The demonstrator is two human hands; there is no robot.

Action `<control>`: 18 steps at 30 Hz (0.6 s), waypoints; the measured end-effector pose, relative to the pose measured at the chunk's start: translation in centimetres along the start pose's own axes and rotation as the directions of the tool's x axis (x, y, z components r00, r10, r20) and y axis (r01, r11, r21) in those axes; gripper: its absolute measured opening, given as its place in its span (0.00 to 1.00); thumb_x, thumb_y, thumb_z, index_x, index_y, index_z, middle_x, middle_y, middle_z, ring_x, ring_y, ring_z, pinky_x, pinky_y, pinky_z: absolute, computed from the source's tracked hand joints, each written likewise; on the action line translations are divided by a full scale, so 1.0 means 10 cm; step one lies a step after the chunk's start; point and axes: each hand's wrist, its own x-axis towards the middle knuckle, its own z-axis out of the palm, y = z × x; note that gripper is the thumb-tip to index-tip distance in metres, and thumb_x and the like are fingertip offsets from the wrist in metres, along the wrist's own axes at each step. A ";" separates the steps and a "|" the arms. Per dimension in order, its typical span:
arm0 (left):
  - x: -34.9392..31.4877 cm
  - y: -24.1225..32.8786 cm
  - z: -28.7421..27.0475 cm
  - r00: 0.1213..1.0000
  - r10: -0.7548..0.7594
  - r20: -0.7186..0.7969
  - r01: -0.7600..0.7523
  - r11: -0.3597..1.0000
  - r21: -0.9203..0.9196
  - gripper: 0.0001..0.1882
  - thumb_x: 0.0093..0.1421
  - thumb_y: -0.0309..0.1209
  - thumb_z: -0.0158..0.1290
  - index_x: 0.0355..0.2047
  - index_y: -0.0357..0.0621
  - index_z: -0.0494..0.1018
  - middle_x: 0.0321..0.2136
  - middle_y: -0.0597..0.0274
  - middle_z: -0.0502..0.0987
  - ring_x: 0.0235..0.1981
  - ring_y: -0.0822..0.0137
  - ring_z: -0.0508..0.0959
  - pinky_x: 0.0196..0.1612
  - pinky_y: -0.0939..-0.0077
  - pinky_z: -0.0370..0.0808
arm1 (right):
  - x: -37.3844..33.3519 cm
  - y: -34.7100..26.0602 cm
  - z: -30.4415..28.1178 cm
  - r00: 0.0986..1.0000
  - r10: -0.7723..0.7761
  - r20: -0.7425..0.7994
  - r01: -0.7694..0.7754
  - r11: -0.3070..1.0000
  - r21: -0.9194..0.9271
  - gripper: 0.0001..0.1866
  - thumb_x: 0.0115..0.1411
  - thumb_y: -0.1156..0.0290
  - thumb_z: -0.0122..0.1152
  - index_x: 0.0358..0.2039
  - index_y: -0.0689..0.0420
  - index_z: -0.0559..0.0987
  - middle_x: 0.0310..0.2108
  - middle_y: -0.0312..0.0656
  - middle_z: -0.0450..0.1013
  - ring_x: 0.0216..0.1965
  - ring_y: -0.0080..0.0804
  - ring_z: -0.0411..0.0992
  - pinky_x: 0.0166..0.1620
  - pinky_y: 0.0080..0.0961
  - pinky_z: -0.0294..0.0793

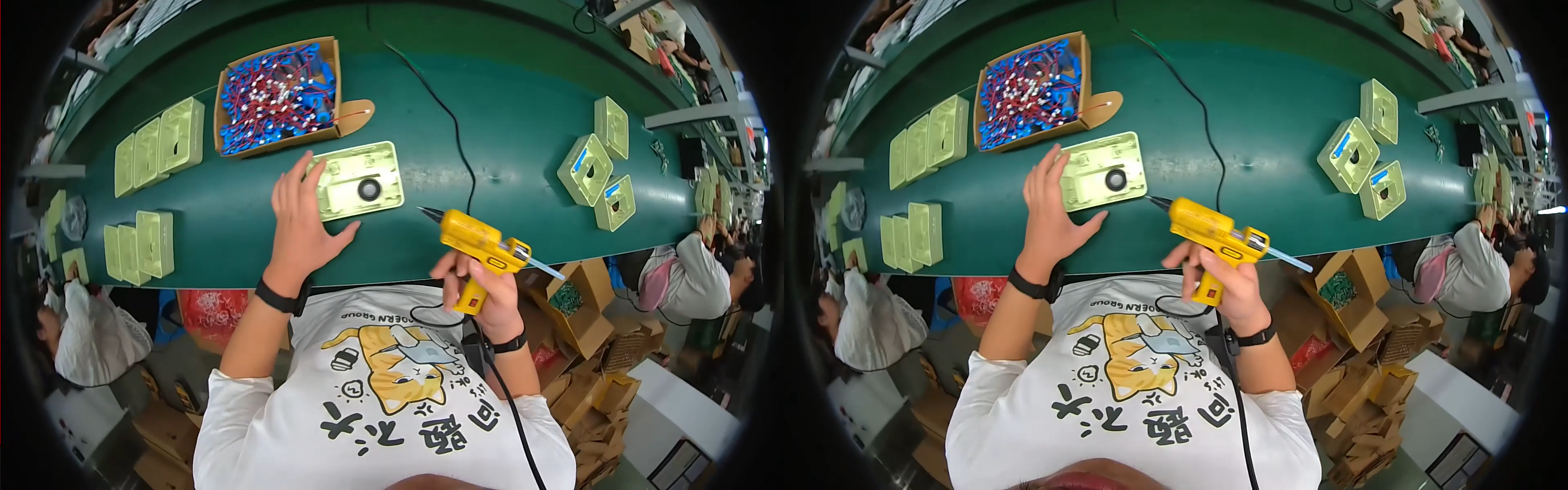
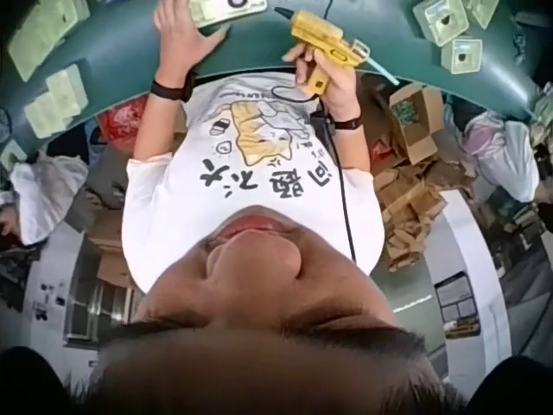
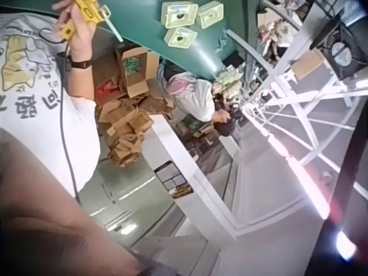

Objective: The person picks up a battery from a box, places it into a plastic housing, and applies adhesive using a glue gun. They repeat this process several times, occasionally adjusting the components within the housing by hand.

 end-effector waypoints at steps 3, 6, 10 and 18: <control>-0.17 -0.08 0.17 0.999 -0.030 -0.017 0.026 0.978 -0.205 0.55 0.50 0.33 0.82 0.76 0.45 0.65 0.75 0.44 0.66 0.73 0.38 0.70 0.75 0.44 0.69 | 0.29 -0.06 0.29 0.992 0.120 0.049 -0.115 0.990 -0.086 0.14 0.79 0.63 0.61 0.48 0.63 0.79 0.46 0.62 0.84 0.22 0.35 0.81 0.29 0.31 0.85; -0.41 -0.09 0.23 1.000 -0.016 -0.020 0.010 0.961 -0.278 0.56 0.49 0.32 0.82 0.76 0.46 0.65 0.74 0.45 0.68 0.73 0.39 0.71 0.74 0.45 0.70 | 0.54 0.00 0.52 0.975 0.221 0.018 -0.209 0.945 -0.251 0.15 0.80 0.63 0.61 0.52 0.64 0.80 0.43 0.56 0.86 0.23 0.31 0.81 0.28 0.30 0.83; -0.54 -0.09 0.22 1.000 -0.017 -0.017 0.010 0.946 -0.324 0.56 0.49 0.32 0.82 0.76 0.46 0.66 0.73 0.47 0.68 0.73 0.40 0.71 0.74 0.46 0.71 | 0.70 0.07 0.67 0.943 0.317 -0.099 -0.321 0.792 -0.519 0.16 0.81 0.64 0.62 0.58 0.63 0.80 0.36 0.46 0.85 0.23 0.25 0.79 0.26 0.27 0.80; -0.59 -0.15 0.24 1.000 -0.001 -0.024 -0.008 0.929 -0.369 0.55 0.48 0.33 0.82 0.75 0.47 0.67 0.74 0.50 0.70 0.71 0.42 0.74 0.74 0.46 0.72 | 0.86 0.16 0.76 0.924 0.341 -0.172 -0.369 0.679 -0.635 0.16 0.82 0.65 0.61 0.60 0.63 0.80 0.25 0.35 0.78 0.19 0.23 0.75 0.22 0.23 0.75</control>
